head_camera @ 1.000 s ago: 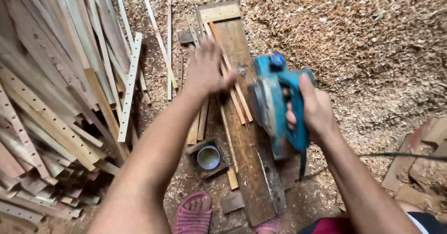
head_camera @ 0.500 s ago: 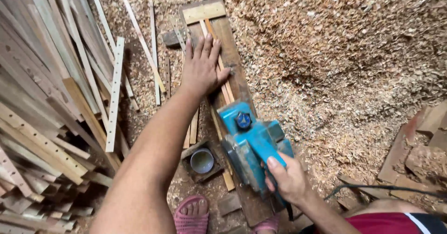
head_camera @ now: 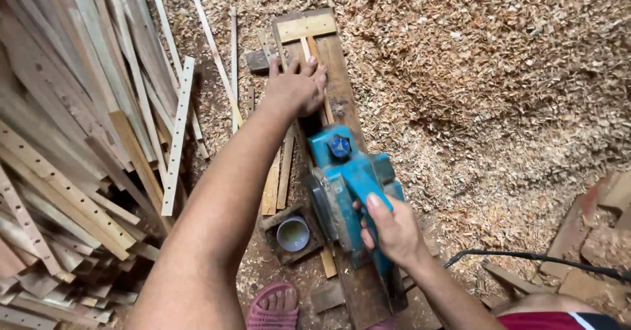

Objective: Using an electric hand planer to smooth and thin down wooden strips on a makeshift workbench at ground level.

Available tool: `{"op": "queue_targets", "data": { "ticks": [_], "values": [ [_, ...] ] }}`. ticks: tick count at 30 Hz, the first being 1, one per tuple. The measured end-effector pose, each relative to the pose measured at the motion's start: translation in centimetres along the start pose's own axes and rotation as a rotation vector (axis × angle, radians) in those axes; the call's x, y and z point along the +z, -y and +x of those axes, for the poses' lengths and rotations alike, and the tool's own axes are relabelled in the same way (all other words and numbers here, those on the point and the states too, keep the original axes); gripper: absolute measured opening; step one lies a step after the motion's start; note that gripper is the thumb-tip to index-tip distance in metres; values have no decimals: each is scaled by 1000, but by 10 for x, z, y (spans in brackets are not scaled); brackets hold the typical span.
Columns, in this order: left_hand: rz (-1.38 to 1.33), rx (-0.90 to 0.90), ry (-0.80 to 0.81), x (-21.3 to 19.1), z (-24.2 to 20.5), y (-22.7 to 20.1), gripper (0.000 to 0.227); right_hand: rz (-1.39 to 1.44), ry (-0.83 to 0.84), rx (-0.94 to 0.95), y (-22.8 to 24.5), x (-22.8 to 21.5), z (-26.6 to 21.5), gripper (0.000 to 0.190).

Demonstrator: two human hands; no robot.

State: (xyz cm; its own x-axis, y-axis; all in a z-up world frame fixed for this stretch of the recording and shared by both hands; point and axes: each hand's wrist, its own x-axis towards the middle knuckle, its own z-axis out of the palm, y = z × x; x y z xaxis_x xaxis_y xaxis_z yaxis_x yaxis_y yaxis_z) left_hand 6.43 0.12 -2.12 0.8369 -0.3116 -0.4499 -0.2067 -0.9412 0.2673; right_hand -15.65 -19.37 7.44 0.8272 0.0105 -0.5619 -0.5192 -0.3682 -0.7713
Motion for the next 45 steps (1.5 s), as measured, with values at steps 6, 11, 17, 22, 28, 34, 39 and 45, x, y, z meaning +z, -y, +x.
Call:
{"op": "queue_targets", "data": {
  "ticks": [6, 11, 17, 22, 28, 34, 39, 45],
  "values": [
    [-262, 16, -140, 20, 27, 32, 66, -37, 21, -106, 50, 12, 60, 67],
    [-380, -118, -398, -6, -14, 64, 59, -30, -28, -218, 92, 24, 116, 69],
    [-589, -349, -607, 32, -22, 97, 50, 33, -167, -354, 131, 46, 180, 70],
    [-566, -473, -509, 47, -29, 92, 40, 129, -256, -465, 152, 49, 221, 75],
    [-678, -494, -269, 9, -60, 10, 23, 202, -304, -182, 136, -2, 149, 54],
    [-394, -390, -172, 61, -4, -29, 32, 368, -444, -89, 68, -52, 58, 63],
    [-973, -358, -25, 88, 32, 39, 31, 427, -459, 39, 29, -74, 26, 71],
    [-1105, -385, 37, 60, -1, 29, 21, 411, -425, 49, 26, -74, 15, 69]
  ]
}}
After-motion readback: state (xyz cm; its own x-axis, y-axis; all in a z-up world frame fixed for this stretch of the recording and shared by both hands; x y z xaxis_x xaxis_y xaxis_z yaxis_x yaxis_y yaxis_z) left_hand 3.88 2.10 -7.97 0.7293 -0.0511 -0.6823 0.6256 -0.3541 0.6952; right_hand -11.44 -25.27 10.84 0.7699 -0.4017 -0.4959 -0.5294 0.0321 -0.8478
